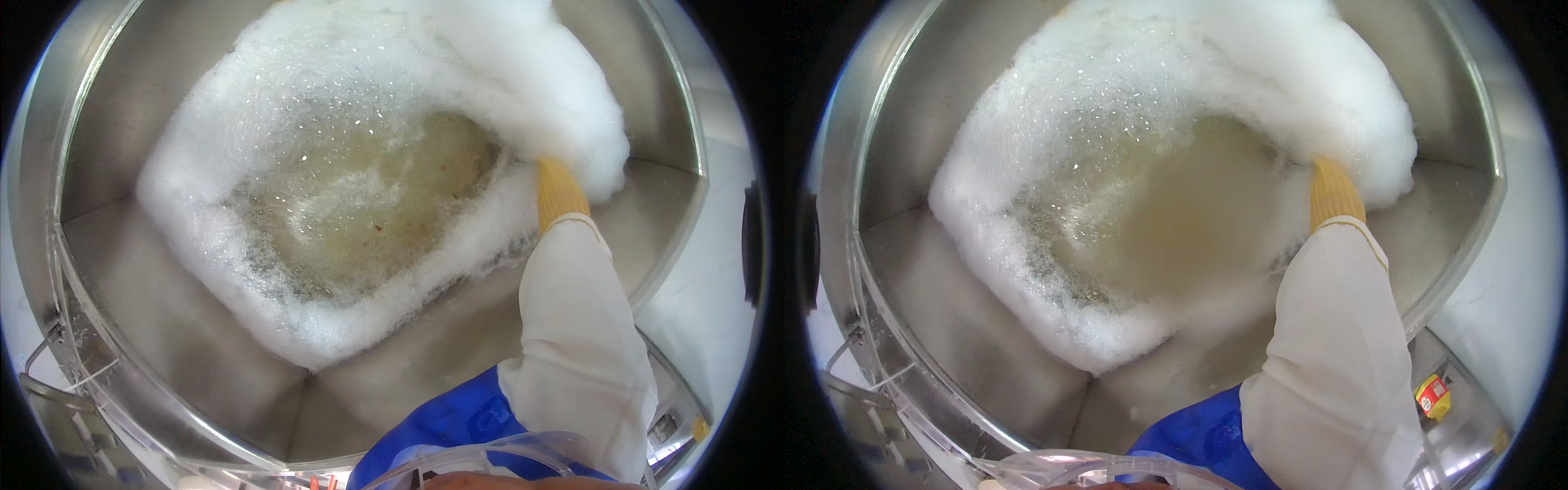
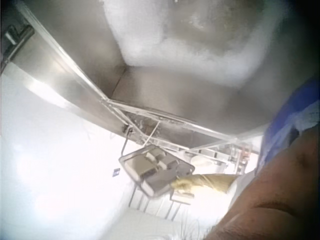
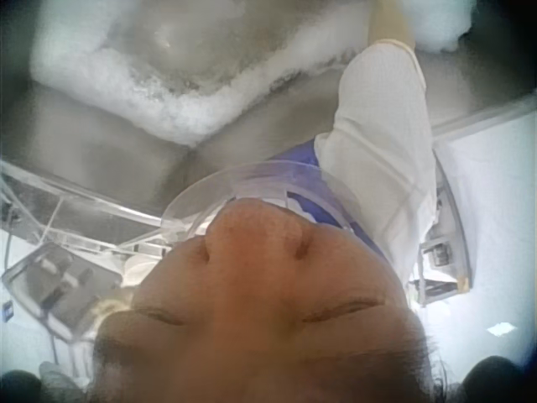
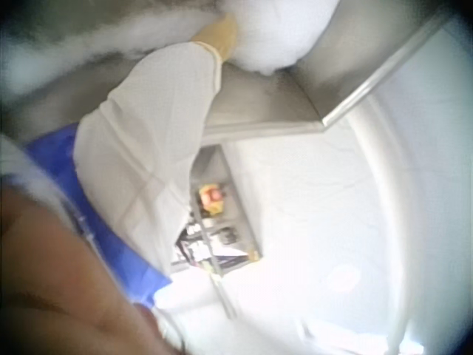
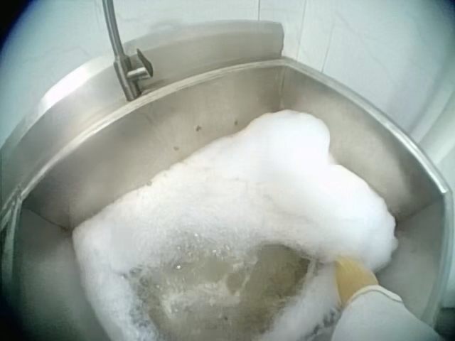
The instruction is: The person carries a metal food tray from a cafeteria area to a kitchen sink, scrapes leftover food into a waste bin, and scrubs the tray with a sponge in soapy water.
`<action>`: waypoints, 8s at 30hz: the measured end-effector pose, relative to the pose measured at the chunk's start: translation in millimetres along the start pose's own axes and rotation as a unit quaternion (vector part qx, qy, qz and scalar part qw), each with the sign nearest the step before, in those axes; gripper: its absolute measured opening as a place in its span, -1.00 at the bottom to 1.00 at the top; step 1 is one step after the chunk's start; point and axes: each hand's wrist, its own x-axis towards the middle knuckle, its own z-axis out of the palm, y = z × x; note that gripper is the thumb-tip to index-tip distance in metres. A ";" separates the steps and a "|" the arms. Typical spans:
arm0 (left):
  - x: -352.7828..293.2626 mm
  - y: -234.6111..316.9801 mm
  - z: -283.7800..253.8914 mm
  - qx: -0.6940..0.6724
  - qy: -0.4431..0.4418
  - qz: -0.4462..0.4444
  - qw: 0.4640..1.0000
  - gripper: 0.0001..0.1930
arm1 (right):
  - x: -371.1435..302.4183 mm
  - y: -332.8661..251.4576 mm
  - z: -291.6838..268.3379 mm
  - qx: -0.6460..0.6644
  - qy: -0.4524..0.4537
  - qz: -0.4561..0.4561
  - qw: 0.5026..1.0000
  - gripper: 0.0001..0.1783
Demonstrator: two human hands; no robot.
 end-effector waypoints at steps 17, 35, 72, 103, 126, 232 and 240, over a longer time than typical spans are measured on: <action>-93.2 24.2 108.1 0.049 -0.262 0.173 0.948 -0.32 | 101.7 -6.7 157.8 -0.106 0.005 -0.063 0.992 -0.33; -90.6 12.6 59.0 0.233 -0.024 0.064 0.970 -0.39 | -55.9 -169.0 345.6 -0.059 -0.289 -0.225 0.929 -0.38; -73.3 -32.7 -19.9 -0.045 -0.163 0.103 0.980 -0.14 | -32.2 -184.2 -50.1 0.156 -0.048 0.022 0.986 -0.19; -70.0 -1.3 -29.0 -0.065 -0.180 0.058 0.980 -0.14 | 68.3 -259.4 -101.2 0.076 0.154 -0.187 0.967 -0.37; -119.9 -111.5 -45.0 -0.095 -0.104 0.159 0.977 -0.19 | -370.2 89.3 -181.2 0.136 0.521 0.151 0.829 -0.41; -401.2 -80.4 -237.0 -0.214 -0.015 -0.370 0.904 -0.57 | -43.2 131.0 19.8 -0.172 -0.044 0.016 0.984 -0.45; -357.3 -25.5 -206.5 -0.150 -0.070 -0.282 0.945 -0.65 | -197.8 -30.9 203.8 -0.097 -0.274 -0.229 0.929 -0.48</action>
